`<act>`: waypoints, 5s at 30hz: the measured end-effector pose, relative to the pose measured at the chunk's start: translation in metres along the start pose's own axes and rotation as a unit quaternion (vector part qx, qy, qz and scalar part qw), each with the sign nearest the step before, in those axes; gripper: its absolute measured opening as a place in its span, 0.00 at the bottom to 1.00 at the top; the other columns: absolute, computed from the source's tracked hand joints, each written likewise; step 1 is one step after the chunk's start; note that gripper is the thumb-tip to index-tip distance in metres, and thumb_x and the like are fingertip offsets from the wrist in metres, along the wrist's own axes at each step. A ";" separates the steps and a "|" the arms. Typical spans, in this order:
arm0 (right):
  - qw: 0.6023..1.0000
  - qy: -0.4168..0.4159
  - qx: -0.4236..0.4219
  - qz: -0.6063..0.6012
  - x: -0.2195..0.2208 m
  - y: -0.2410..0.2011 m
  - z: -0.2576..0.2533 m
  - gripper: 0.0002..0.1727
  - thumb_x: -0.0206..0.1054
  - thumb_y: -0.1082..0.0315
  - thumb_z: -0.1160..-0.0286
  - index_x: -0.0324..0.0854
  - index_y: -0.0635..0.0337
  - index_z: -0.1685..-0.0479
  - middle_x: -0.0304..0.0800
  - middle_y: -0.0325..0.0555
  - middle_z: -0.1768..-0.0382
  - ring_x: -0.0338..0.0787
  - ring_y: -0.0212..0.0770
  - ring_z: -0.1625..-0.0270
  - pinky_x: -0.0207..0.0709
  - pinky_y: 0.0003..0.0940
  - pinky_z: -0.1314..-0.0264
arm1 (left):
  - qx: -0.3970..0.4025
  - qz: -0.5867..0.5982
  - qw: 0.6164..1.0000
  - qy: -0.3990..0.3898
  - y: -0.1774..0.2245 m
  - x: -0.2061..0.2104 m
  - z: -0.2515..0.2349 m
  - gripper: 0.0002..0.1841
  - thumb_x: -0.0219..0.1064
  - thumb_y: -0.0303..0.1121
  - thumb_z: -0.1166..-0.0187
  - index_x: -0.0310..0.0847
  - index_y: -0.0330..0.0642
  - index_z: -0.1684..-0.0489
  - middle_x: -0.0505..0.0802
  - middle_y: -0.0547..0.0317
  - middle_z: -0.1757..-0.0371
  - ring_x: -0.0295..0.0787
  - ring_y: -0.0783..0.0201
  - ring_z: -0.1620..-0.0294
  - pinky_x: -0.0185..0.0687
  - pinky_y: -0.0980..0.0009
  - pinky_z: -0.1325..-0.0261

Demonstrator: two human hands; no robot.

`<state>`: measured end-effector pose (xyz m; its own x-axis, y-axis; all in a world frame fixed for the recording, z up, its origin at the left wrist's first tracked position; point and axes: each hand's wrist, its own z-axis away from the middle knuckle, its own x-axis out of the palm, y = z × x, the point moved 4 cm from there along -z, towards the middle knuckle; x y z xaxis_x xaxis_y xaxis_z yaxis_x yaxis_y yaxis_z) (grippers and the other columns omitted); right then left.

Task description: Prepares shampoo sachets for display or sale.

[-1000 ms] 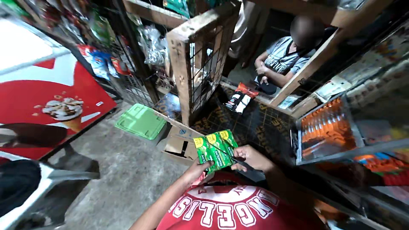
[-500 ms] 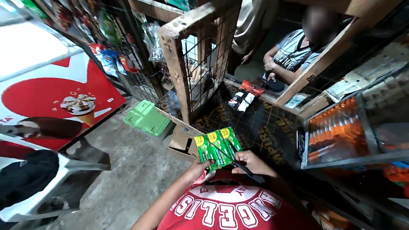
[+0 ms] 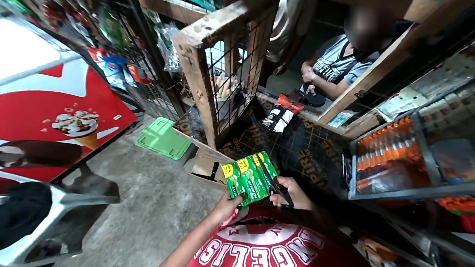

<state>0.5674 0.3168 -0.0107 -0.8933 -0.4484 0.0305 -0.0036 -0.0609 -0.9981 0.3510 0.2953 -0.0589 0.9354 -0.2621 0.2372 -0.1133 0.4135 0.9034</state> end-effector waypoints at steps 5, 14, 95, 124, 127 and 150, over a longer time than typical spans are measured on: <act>1.000 -0.008 0.016 0.002 0.004 0.000 -0.005 0.12 0.79 0.64 0.36 0.79 0.52 0.66 0.90 0.25 0.77 0.88 0.23 0.78 0.85 0.20 0.72 | 0.013 -0.011 1.000 -0.012 -0.004 -0.003 -0.003 0.14 0.62 0.24 0.19 0.76 0.33 0.38 0.94 0.66 0.54 0.92 0.77 0.52 0.88 0.74 0.41; 0.980 0.081 0.050 0.172 0.010 0.006 0.002 0.21 0.84 0.52 0.41 0.80 0.57 0.72 0.71 0.22 0.84 0.67 0.13 0.80 0.61 0.12 0.76 | 0.024 -0.011 1.000 -0.015 0.015 0.001 -0.008 0.14 0.60 0.25 0.17 0.74 0.34 0.36 0.93 0.66 0.54 0.91 0.77 0.53 0.88 0.74 0.43; 0.778 -0.076 0.149 0.606 -0.059 -0.072 -0.055 0.17 0.80 0.55 0.32 0.87 0.58 0.55 0.90 0.53 0.68 0.90 0.58 0.62 0.79 0.64 0.61 | -0.027 -0.080 0.979 -0.184 -0.014 0.038 0.004 0.15 0.58 0.27 0.17 0.78 0.29 0.36 0.89 0.60 0.48 0.83 0.83 0.47 0.79 0.79 0.38; 0.745 -0.003 0.180 0.643 -0.101 -0.092 -0.074 0.19 0.77 0.56 0.26 0.86 0.64 0.50 0.90 0.68 0.58 0.89 0.73 0.49 0.73 0.79 0.52 | -0.055 0.108 0.992 -0.040 -0.023 0.063 0.011 0.09 0.53 0.23 0.18 0.79 0.43 0.50 0.92 0.71 0.61 0.90 0.79 0.57 0.86 0.77 0.47; 0.763 -0.043 0.164 0.624 -0.066 -0.103 -0.065 0.19 0.77 0.56 0.27 0.87 0.61 0.46 0.92 0.64 0.56 0.90 0.69 0.49 0.76 0.76 0.49 | -0.054 0.103 0.992 -0.041 -0.021 0.067 0.007 0.09 0.53 0.23 0.18 0.79 0.41 0.50 0.92 0.71 0.62 0.89 0.79 0.57 0.86 0.77 0.47; 0.785 0.012 0.146 0.603 -0.073 -0.071 -0.102 0.22 0.76 0.53 0.28 0.86 0.59 0.43 0.93 0.56 0.53 0.92 0.59 0.49 0.80 0.69 0.46 | -0.079 0.044 0.996 -0.008 -0.017 0.063 -0.011 0.09 0.55 0.25 0.16 0.81 0.38 0.47 0.91 0.69 0.60 0.87 0.81 0.58 0.84 0.79 0.49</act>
<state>0.5873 0.4452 0.0526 -0.1773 -0.3199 -0.9307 0.9499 0.1916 -0.2468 0.4153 0.2811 -0.0633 0.9185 -0.2326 0.3199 -0.1390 0.5673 0.8117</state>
